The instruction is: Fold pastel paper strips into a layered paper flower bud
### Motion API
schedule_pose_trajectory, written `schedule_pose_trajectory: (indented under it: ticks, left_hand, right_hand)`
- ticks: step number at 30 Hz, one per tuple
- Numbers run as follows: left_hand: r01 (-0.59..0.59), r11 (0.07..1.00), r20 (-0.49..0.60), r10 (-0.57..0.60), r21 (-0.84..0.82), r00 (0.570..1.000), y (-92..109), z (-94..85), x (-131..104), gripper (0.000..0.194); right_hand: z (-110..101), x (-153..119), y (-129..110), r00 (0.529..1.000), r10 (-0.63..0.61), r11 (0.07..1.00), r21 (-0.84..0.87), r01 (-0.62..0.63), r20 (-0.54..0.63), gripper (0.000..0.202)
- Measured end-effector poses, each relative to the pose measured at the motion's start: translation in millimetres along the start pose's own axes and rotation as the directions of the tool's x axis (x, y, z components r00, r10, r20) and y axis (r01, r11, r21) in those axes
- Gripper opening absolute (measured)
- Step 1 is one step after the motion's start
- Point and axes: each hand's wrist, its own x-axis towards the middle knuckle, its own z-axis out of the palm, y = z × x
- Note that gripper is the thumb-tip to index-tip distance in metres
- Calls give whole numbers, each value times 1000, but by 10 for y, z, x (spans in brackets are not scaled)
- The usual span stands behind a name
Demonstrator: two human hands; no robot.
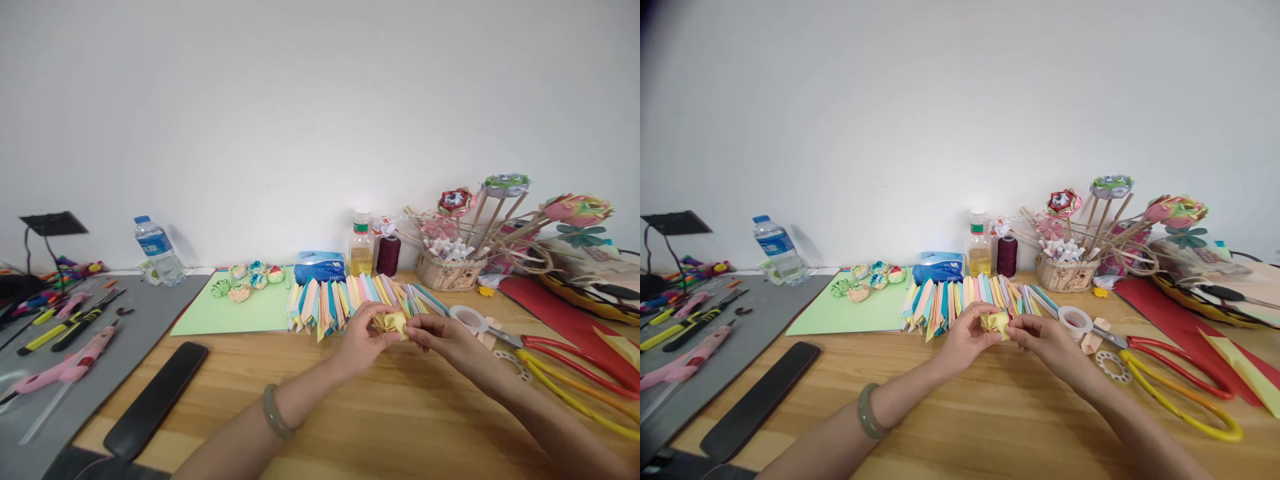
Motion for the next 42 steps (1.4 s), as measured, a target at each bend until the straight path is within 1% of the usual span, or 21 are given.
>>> schedule_pose_trajectory:
  ticks: [2,5,8,11,16,19,21,23,26,28,29,30,32,33,34,35,36,38,40,41,42]
  left_hand:
    - [11,1000,9,-10,-7,1000,-6,2,-2,32]
    - [31,1000,7,-31,-3,999,-18,4,-3,32]
    - [37,999,5,-37,2,999,-29,2,1,32]
    - [30,1000,4,-30,-3,1000,-33,-1,9,32]
    - [28,1000,3,-28,-2,1000,-14,2,4,32]
    - [55,998,28,-54,-15,998,22,8,-11,34]
    - [99,993,50,-96,-62,994,47,10,-19,45]
    - [154,981,36,-151,-115,988,60,4,-18,52]
    - [250,964,-61,-256,-90,965,55,-19,5,43]
    - [337,940,-91,-341,-61,936,45,-36,25,47]
    - [385,920,-76,-391,-77,917,41,-41,34,51]
    - [433,894,-36,-439,-116,898,40,-42,41,53]
    - [517,828,97,-509,-217,855,48,-35,48,52]
    - [541,798,160,-517,-264,841,57,-28,48,50]
    - [549,778,205,-510,-305,836,70,-20,48,48]
    - [541,769,220,-495,-341,841,84,-13,47,46]
    - [521,770,209,-478,-369,853,100,-7,46,44]
    - [466,790,134,-452,-399,882,126,-2,48,43]
    - [420,824,60,-431,-380,900,136,-6,49,46]
    - [391,849,29,-408,-355,912,133,-9,47,47]
    - [355,879,5,-373,-318,928,125,-12,44,48]
  right_hand:
    - [19,-5,-16,998,-58,993,-108,54,-27,32]
    - [39,-22,-31,986,-155,957,-260,132,-68,32]
    - [43,-38,-43,967,-239,914,-358,192,-93,33]
    - [32,-41,-60,959,-270,898,-380,220,-82,28]
    - [11,-37,-93,968,-239,910,-364,197,-75,26]
    - [9,-36,-100,966,-248,903,-379,204,-71,26]
    - [9,-32,-84,956,-280,886,-405,224,-84,24]
    - [2,-27,-47,933,-344,851,-453,265,-101,21]
    - [-21,-26,37,863,-493,744,-565,356,-107,20]
    - [-41,-33,90,814,-574,660,-639,395,-89,20]
    - [-49,-37,111,799,-597,623,-667,409,-67,21]
    - [-56,-40,127,793,-608,593,-686,421,-39,22]
    - [-61,-44,145,794,-608,560,-701,442,14,25]
    - [-60,-44,146,797,-604,558,-699,447,27,28]
    - [-56,-43,142,800,-600,568,-691,447,24,30]
    - [-52,-42,134,804,-594,590,-677,439,3,31]
    - [-47,-40,122,809,-586,624,-659,419,-41,30]
    - [-42,-39,86,825,-536,722,-603,339,-179,25]
    - [-43,-38,44,862,-411,836,-501,225,-297,23]
    - [-44,-37,25,893,-325,883,-439,168,-311,25]
    - [-46,-35,10,926,-239,919,-378,117,-293,28]
